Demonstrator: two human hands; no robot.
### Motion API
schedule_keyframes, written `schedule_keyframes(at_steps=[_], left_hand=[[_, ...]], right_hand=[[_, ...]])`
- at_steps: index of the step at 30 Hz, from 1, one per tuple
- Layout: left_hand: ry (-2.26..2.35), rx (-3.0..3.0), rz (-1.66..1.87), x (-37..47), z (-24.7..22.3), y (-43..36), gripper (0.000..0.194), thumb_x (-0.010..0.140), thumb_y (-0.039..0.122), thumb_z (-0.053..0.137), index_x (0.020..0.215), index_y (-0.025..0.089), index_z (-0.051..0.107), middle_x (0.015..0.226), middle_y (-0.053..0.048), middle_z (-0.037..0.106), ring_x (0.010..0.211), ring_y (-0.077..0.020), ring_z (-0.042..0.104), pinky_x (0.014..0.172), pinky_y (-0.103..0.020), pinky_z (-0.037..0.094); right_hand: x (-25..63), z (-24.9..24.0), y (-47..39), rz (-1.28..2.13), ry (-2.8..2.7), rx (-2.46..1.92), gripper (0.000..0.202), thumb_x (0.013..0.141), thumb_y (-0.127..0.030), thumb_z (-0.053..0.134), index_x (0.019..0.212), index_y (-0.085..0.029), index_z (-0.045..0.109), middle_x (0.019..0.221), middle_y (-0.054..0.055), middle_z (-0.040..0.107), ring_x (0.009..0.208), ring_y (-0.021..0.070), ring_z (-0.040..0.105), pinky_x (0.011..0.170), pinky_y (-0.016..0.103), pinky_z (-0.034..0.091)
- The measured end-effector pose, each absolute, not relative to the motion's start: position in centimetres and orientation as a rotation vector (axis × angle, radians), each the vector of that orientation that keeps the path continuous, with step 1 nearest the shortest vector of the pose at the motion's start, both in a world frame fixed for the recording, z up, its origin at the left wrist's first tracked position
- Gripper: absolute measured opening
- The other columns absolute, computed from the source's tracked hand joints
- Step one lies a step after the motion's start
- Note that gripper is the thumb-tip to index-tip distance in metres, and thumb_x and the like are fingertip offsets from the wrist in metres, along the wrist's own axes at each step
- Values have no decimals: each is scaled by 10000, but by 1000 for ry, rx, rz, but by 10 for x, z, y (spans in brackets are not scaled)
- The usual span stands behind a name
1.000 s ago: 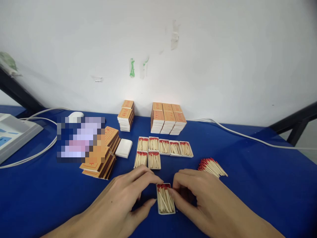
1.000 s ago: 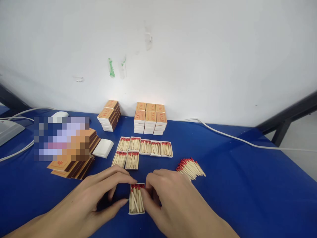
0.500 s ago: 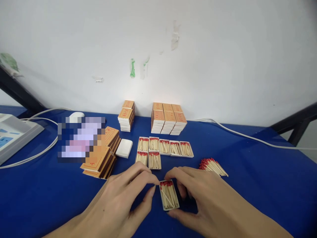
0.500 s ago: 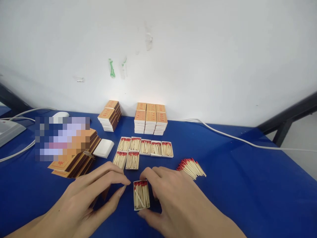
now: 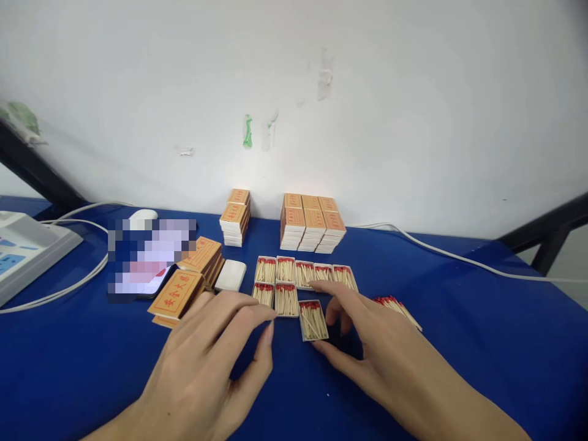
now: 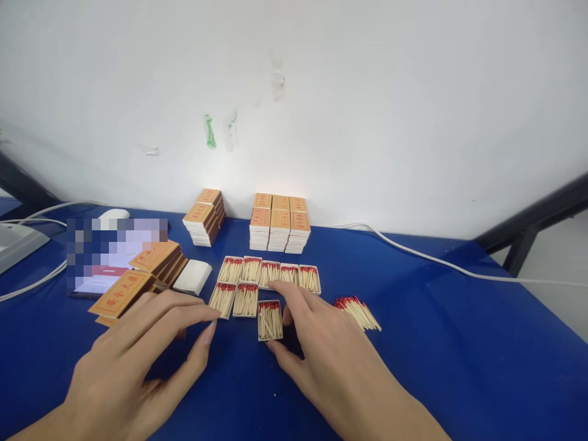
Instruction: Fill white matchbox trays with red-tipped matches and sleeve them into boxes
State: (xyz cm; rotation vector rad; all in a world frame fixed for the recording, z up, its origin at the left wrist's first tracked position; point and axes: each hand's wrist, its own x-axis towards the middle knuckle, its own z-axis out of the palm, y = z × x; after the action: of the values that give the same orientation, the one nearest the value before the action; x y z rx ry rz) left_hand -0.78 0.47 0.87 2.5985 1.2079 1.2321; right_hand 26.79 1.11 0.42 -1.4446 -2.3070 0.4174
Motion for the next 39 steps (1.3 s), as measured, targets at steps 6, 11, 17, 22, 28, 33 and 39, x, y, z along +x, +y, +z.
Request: schedule_keyframes(at_steps=[6, 11, 17, 22, 28, 33, 39], left_hand=[[1409, 2804, 1308, -13, 18, 6, 141, 1121, 55, 709, 1133, 193, 737, 1084, -59, 769, 963, -246, 697, 885, -450, 462], [1678, 2993, 1183, -15, 20, 7, 79, 1129, 136, 726, 1190, 172, 762, 1290, -173, 799, 1092, -412, 743, 890, -551, 473], [1812, 3142, 963, -17, 14, 9, 214, 1133, 89, 681, 1329, 56, 762, 1458, -291, 743, 1229, -547, 740, 889, -671, 604], [1913, 3037, 863, -14, 5, 2, 274, 1201, 105, 571, 1419, 37, 724, 1704, -324, 594, 1510, -595, 623, 1166, -840, 530], [1867, 3020, 704, -20, -2, -2, 420, 1111, -9, 429, 1397, 29, 734, 1855, -332, 363, 1709, -552, 408, 1343, -858, 361], [1865, 2996, 730, -20, 1, 0, 475, 1012, -50, 419, 1284, 68, 790, 1777, -322, 513, 1693, -551, 444, 1327, -898, 344], [1784, 3117, 648, -26, 5, 0, 443, 1013, -96, 441, 1263, 73, 764, 1697, -360, 580, 1617, -586, 540, 1235, -917, 425]], right_hand=[[266, 0, 13, 386, -2283, -1444, 692, 1012, -191, 823, 1620, -333, 524, 1097, 4, 801, 818, 223, 773, 720, 339, 634], [266, -4, 14, 372, -2268, -1454, 709, 1027, -195, 788, 1655, -339, 492, 1126, 13, 794, 848, 227, 779, 756, 358, 654], [265, -6, 16, 396, -2251, -1496, 692, 1047, -222, 749, 1669, -362, 479, 1159, 16, 794, 927, 245, 803, 758, 373, 664], [265, -7, 15, 403, -2250, -1489, 689, 1059, -251, 757, 1672, -376, 469, 1206, 29, 789, 976, 256, 802, 798, 387, 674], [267, 3, 16, 383, -2256, -1521, 605, 1085, -343, 765, 1627, -371, 499, 1195, 24, 786, 936, 249, 807, 767, 386, 670], [268, 11, 16, 366, -2217, -1543, 508, 1115, -405, 706, 1596, -356, 550, 1235, 55, 789, 982, 275, 823, 731, 384, 661], [279, 23, 19, 403, -2149, -1605, 471, 1111, -394, 692, 1573, -369, 604, 1251, 43, 815, 815, 220, 786, 683, 354, 634]])
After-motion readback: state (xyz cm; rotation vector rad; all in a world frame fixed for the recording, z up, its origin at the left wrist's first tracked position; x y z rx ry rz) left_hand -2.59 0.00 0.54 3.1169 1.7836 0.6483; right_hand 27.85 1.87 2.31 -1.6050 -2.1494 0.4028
